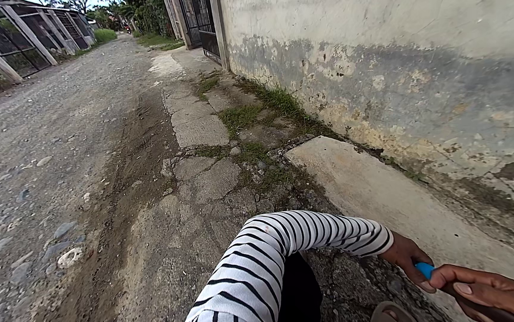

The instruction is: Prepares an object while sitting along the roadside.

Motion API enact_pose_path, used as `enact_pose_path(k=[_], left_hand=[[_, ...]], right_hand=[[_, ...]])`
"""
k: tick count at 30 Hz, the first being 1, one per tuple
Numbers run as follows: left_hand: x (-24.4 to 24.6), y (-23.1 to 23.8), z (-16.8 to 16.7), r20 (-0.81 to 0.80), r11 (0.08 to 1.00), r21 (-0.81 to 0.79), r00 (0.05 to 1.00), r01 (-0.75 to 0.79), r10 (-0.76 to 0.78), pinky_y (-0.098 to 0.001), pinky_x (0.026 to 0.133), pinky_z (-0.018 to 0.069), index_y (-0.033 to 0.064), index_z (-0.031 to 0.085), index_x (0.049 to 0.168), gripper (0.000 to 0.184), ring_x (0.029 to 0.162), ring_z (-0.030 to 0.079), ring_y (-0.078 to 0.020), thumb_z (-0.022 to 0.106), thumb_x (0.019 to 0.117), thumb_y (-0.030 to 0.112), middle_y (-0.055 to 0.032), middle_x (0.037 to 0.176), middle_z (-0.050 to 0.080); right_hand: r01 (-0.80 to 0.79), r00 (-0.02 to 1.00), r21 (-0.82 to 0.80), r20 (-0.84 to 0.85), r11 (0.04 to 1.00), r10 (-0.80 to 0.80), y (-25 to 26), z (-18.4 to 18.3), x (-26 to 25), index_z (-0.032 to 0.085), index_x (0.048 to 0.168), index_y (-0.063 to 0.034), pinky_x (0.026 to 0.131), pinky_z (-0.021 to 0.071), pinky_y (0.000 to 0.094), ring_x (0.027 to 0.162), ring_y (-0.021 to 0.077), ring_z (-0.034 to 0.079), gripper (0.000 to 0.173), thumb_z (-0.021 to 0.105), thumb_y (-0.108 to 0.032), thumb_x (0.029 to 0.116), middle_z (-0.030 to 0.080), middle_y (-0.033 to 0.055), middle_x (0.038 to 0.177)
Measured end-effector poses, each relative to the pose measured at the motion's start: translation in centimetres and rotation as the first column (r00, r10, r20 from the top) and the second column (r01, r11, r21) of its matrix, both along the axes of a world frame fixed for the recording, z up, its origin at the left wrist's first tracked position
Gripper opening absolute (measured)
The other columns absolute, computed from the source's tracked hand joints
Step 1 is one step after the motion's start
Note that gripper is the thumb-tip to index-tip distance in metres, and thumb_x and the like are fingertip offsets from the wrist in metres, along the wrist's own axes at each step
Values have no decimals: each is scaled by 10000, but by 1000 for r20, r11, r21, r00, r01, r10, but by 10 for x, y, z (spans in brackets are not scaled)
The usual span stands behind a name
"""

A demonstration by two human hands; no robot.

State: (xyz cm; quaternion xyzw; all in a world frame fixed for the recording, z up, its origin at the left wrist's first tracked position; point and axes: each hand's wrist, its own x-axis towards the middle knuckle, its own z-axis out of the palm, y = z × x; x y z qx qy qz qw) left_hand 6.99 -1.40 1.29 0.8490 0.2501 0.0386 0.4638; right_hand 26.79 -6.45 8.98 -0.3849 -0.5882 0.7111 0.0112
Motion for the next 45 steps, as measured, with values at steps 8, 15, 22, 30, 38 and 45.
enact_pose_path(k=[8,15,22,30,38,45], left_hand=[[1,0,-1,3,1000,-14,1000,0,1,-365,775,490,-55,745,1001,231,772,641,-164,780,923,160,-140,846,721],[4,0,-3,13,1000,-15,1000,-10,10,-358,761,491,-54,748,991,227,756,636,-159,794,908,152,-137,831,719],[4,0,-5,28,999,-35,1000,-10,11,-345,749,487,-57,743,987,226,742,627,-148,796,905,147,-131,820,712],[5,2,-8,36,999,-51,999,-11,13,-344,747,488,-51,743,987,226,737,624,-142,807,894,145,-122,817,710],[4,1,-7,37,1000,-28,999,1,0,-342,729,474,-46,740,976,253,716,611,-133,800,909,191,-110,788,700],[2,1,-4,18,1000,7,1000,1,-1,-371,764,492,-45,751,1003,251,766,642,-168,800,910,183,-137,838,721]], right_hand=[[0,1000,-6,-9,1000,0,0,-1,2,633,1169,-128,437,424,168,481,29,520,318,349,-157,1029,567,-62,673],[-5,1000,14,-5,1000,5,0,-1,3,635,1173,-124,430,419,172,477,35,517,321,349,-158,1031,573,-53,680],[-6,1000,19,-10,1000,6,0,-1,3,644,1173,-132,433,417,169,481,32,514,319,361,-162,1028,581,-52,693],[-22,1000,33,2,999,22,2,-2,5,645,1169,-126,442,438,179,484,40,530,322,357,-159,1026,586,-53,689],[-32,999,30,9,999,32,3,-4,8,648,1135,-101,451,456,192,489,53,547,304,373,-175,1028,585,-48,671],[-8,1000,21,6,1000,8,2,-1,5,646,1142,-120,444,445,179,485,41,539,310,361,-157,1024,589,-53,677]])
